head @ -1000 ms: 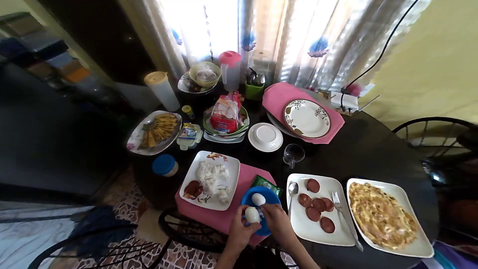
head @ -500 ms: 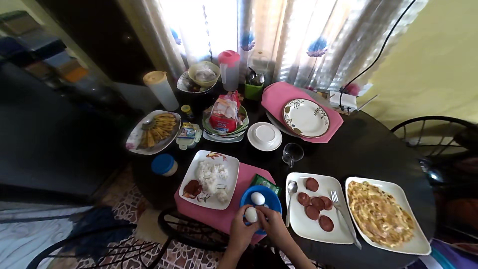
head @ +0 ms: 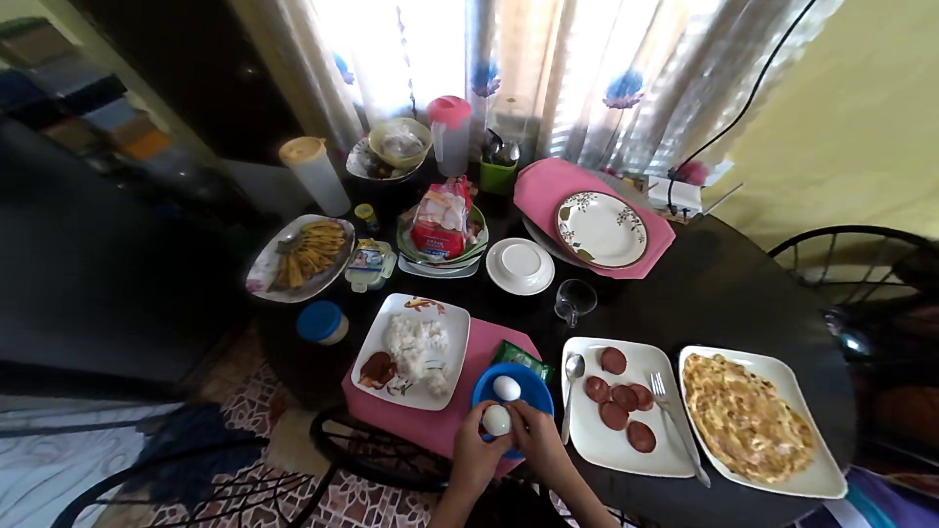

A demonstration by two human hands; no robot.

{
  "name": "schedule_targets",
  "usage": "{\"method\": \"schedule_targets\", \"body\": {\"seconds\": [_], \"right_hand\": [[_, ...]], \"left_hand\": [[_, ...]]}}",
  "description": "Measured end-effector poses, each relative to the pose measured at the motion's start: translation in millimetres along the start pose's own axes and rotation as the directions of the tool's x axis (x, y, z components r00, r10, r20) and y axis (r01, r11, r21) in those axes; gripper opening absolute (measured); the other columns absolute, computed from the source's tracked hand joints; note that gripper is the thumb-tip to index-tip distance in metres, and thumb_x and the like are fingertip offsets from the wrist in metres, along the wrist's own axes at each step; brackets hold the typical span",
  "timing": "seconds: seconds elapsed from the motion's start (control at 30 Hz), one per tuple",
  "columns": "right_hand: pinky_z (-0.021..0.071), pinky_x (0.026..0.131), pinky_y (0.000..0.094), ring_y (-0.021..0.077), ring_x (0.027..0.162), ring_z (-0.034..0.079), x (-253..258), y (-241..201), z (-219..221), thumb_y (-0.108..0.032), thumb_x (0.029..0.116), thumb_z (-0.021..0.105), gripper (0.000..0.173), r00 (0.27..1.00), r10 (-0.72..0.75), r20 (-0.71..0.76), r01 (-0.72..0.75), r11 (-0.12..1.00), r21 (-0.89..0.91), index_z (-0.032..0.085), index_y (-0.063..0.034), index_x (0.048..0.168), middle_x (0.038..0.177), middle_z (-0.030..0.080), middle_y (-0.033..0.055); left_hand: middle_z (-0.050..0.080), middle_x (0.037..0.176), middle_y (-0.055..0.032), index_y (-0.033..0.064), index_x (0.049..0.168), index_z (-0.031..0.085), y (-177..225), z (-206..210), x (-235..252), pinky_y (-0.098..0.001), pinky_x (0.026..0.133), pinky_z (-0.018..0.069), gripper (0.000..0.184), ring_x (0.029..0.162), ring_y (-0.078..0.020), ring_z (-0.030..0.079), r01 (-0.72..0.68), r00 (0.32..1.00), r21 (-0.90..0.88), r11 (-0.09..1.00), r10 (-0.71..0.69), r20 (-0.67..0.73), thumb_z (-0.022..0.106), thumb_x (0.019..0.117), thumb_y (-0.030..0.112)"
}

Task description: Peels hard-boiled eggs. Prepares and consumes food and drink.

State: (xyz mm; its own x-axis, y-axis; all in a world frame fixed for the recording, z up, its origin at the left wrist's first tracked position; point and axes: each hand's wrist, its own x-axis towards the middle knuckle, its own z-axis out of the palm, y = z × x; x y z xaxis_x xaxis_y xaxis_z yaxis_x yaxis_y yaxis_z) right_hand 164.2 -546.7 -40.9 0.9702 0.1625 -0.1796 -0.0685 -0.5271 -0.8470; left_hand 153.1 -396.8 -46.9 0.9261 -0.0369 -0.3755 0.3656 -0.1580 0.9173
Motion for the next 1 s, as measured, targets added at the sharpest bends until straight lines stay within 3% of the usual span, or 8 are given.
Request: {"method": "schedule_targets", "body": {"seconds": [0.2,0.3,0.4,0.5,0.57,0.63,0.77,1.0], "right_hand": [[0.0579,0.083,0.0434,0.0262,0.085,0.072,3.9,4.4,-7.1,-0.014,0.1059,0.049,0.030,0.997,0.068,0.024,-0.069,0.997,0.041,0.072,0.0048,0.111,0.094,0.073,0.0188],[0.0587,0.073,0.0397,0.0210,0.073,0.068,5.9,8.2,-8.2,-0.011,0.1039,0.050,0.028,0.988,0.142,0.063,-0.150,0.978,0.145,0.064,0.0031,0.123,0.088,0.070,0.0142],[0.0585,0.068,0.0393,0.0207,0.068,0.068,6.4,6.8,-8.9,-0.009,0.1022,0.053,0.024,0.980,0.198,0.005,-0.197,0.971,0.135,0.064,0.0026,0.120,0.082,0.069,0.0123],[0.0571,0.089,0.0477,0.0311,0.094,0.073,8.6,4.0,-9.8,-0.009,0.1041,0.051,0.026,0.991,0.135,0.018,-0.133,0.986,-0.100,0.070,0.0027,0.118,0.102,0.074,0.0191],[0.0506,0.105,0.0521,0.0365,0.120,0.065,11.7,6.7,-8.9,-0.002,0.1021,0.049,0.029,0.988,0.080,0.135,-0.038,0.958,-0.286,0.072,0.0002,0.120,0.123,0.071,0.0198],[0.0476,0.108,0.0536,0.0383,0.131,0.057,15.6,11.2,-7.3,0.003,0.0974,0.052,0.032,0.975,0.047,0.216,0.045,0.914,-0.404,0.074,-0.0053,0.119,0.133,0.067,0.0162],[0.0499,0.105,0.0505,0.0369,0.122,0.062,14.3,6.0,-9.6,-0.010,0.1013,0.055,0.024,0.995,0.018,0.100,0.016,0.942,-0.335,0.076,-0.0010,0.109,0.118,0.072,0.0159],[0.0533,0.097,0.0523,0.0313,0.105,0.070,8.2,-4.0,-12.3,-0.035,0.1066,0.049,0.041,0.987,0.111,0.118,-0.102,0.992,-0.079,0.071,-0.0040,0.121,0.108,0.074,0.0160]], "left_hand": [[0.065,0.128,-0.0175,-0.0014,0.134,0.059,1.3,-1.9,0.8,-0.0365,0.095,0.0576,0.066,0.112,-0.0221,0.068,0.001,0.999,-0.015,1.000,0.000,0.046,0.086,0.0756,0.011],[0.065,0.129,-0.0161,0.0004,0.134,0.060,-0.7,-1.6,1.6,-0.0370,0.093,0.0586,0.065,0.112,-0.0220,0.068,-0.023,0.999,-0.024,0.999,0.024,0.043,0.087,0.0753,0.010],[0.065,0.129,-0.0156,0.0011,0.135,0.059,1.7,-2.3,0.4,-0.0365,0.090,0.0600,0.065,0.110,-0.0214,0.068,-0.030,0.998,-0.031,0.999,0.032,0.046,0.085,0.0759,0.008],[0.064,0.130,-0.0163,0.0010,0.135,0.058,2.3,-2.9,0.7,-0.0361,0.089,0.0603,0.065,0.110,-0.0216,0.069,-0.026,0.999,-0.036,0.999,0.027,0.033,0.084,0.0757,0.004],[0.064,0.131,-0.0168,0.0003,0.136,0.058,-0.4,-3.5,1.0,-0.0356,0.090,0.0603,0.065,0.111,-0.0212,0.068,-0.038,0.999,-0.029,0.999,0.038,0.028,0.084,0.0764,0.004],[0.064,0.130,-0.0171,-0.0005,0.135,0.057,-2.6,-4.5,1.8,-0.0365,0.091,0.0603,0.064,0.112,-0.0219,0.068,-0.047,0.999,-0.026,0.999,0.047,0.025,0.083,0.0765,0.003],[0.064,0.129,-0.0193,-0.0030,0.134,0.057,-5.6,-6.6,1.7,-0.0386,0.091,0.0597,0.064,0.110,-0.0247,0.068,-0.061,0.998,-0.016,0.998,0.061,-0.002,0.083,0.0766,0.004],[0.067,0.118,-0.0197,-0.0047,0.129,0.056,-6.6,-4.0,2.6,-0.0412,0.091,0.0586,0.065,0.104,-0.0261,0.069,-0.015,0.997,0.070,0.997,0.020,-0.068,0.088,0.0764,0.017]]}}
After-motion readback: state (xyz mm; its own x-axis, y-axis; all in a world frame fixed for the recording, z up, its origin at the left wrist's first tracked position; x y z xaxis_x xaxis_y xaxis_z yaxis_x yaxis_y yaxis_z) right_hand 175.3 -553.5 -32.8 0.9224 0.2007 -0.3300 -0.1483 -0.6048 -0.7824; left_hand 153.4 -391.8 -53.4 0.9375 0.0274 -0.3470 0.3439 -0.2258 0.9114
